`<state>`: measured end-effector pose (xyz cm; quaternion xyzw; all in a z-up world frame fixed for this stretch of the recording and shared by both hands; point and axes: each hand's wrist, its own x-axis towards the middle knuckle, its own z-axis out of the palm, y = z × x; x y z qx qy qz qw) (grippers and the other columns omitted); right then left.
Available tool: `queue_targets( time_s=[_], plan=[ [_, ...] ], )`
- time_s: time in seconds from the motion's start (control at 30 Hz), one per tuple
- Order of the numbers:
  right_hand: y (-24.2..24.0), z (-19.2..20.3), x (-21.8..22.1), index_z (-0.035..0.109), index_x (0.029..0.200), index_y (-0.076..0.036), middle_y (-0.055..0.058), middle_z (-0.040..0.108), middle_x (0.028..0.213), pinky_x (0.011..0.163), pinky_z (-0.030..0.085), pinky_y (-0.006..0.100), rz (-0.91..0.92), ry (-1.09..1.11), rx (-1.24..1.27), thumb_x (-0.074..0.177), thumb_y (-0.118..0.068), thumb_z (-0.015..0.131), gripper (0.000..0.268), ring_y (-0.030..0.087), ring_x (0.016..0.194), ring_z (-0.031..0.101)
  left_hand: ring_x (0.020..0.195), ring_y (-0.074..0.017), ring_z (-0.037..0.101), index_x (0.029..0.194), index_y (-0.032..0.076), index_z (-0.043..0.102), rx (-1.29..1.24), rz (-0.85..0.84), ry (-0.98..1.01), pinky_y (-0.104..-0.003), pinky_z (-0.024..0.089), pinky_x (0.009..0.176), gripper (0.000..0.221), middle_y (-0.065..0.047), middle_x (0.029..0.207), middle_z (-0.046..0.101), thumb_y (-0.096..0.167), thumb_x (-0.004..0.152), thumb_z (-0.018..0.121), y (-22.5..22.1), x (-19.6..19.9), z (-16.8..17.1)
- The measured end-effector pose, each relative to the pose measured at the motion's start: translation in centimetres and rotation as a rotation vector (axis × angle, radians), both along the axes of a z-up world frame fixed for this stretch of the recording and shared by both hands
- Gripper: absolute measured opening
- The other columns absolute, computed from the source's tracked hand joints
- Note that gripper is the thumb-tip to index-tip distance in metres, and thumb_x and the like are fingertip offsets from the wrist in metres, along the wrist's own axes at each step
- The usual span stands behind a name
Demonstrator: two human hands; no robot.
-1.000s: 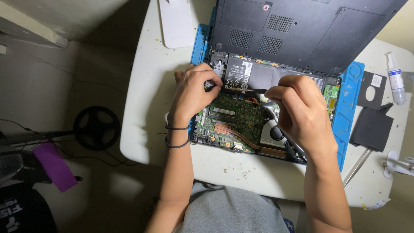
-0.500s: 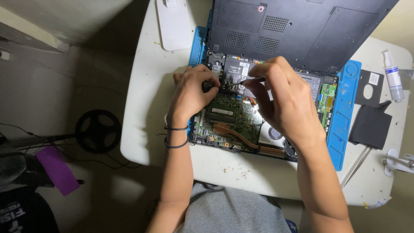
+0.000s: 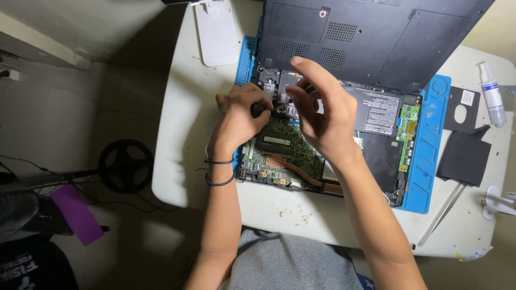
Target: Repairing internal laptop components including the battery and ribbon cables, followed by reassembling the case.
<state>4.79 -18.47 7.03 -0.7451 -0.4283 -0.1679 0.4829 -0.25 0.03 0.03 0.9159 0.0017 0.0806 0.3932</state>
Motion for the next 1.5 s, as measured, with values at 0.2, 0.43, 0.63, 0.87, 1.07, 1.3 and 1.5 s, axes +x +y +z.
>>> queue_targets(
  time_s=[0.2,0.43,0.63,0.87,1.07,1.3,1.5],
  plan=[
    [-0.4,1.4,-0.4,0.055,0.139,0.005,0.021,0.072,0.104,0.061,0.056,0.036,0.043,0.061,0.112,0.105,0.011,0.052,0.034,0.024,0.068,0.063,0.092,-0.0248,0.062,0.089,0.019,0.075,-0.028,-0.028,0.074,-0.043,0.032,0.086,0.01,0.001,0.095,0.065,0.009,0.085,0.075,0.2,-0.2,1.5],
    [-0.7,-1.4,0.8,0.063,0.118,0.008,0.016,0.069,0.079,0.045,0.046,0.029,-0.064,-0.092,0.229,0.097,0.003,0.077,0.026,0.019,0.052,0.054,0.09,-0.0255,0.063,0.087,0.018,0.074,-0.006,-0.001,0.07,-0.044,0.031,0.085,0.01,0.0,0.093,0.066,0.009,0.083,0.075,-0.2,-0.1,1.1],
    [0.1,-1.6,0.1,0.057,0.124,0.011,0.021,0.07,0.089,0.053,0.05,0.035,0.047,-0.077,0.276,0.101,0.01,0.059,0.023,0.026,0.061,0.06,0.091,-0.0254,0.062,0.086,0.018,0.073,-0.023,-0.005,0.055,-0.043,0.031,0.086,0.01,0.001,0.092,0.064,0.008,0.084,0.074,-0.2,-0.2,1.1],
    [-0.5,-2.5,0.1,0.06,0.114,0.008,0.017,0.068,0.082,0.049,0.045,0.033,-0.047,-0.145,0.283,0.098,-0.001,0.07,0.021,0.022,0.057,0.052,0.092,-0.0257,0.061,0.087,0.018,0.072,-0.027,-0.006,0.063,-0.045,0.032,0.088,0.01,0.001,0.091,0.064,0.01,0.084,0.075,-0.1,-0.2,1.2],
    [-1.1,-5.3,-0.2,0.06,0.114,0.016,0.022,0.068,0.074,0.046,0.045,0.034,-0.039,-0.177,0.358,0.089,0.013,0.075,0.03,0.025,0.051,0.055,0.094,-0.0255,0.062,0.088,0.019,0.073,-0.02,-0.008,0.061,-0.046,0.031,0.09,0.01,0.002,0.092,0.065,0.011,0.083,0.075,-0.2,-0.2,1.2],
    [-0.9,-3.6,-0.5,0.053,0.122,0.02,0.027,0.072,0.086,0.056,0.052,0.038,-0.048,-0.159,0.362,0.093,0.016,0.062,0.03,0.03,0.065,0.066,0.098,-0.0246,0.061,0.088,0.019,0.072,-0.016,0.011,0.119,-0.045,0.031,0.091,0.009,0.002,0.094,0.065,0.013,0.083,0.075,-0.3,0.0,0.9],
    [-2.2,-4.5,0.2,0.057,0.116,0.015,0.02,0.066,0.072,0.048,0.044,0.031,-0.105,-0.144,0.335,0.093,0.007,0.079,0.033,0.021,0.052,0.052,0.1,-0.0243,0.062,0.09,0.019,0.072,0.016,0.005,0.153,-0.045,0.032,0.092,0.01,0.002,0.097,0.066,0.011,0.084,0.071,-0.3,-0.1,1.2]
  ],
)
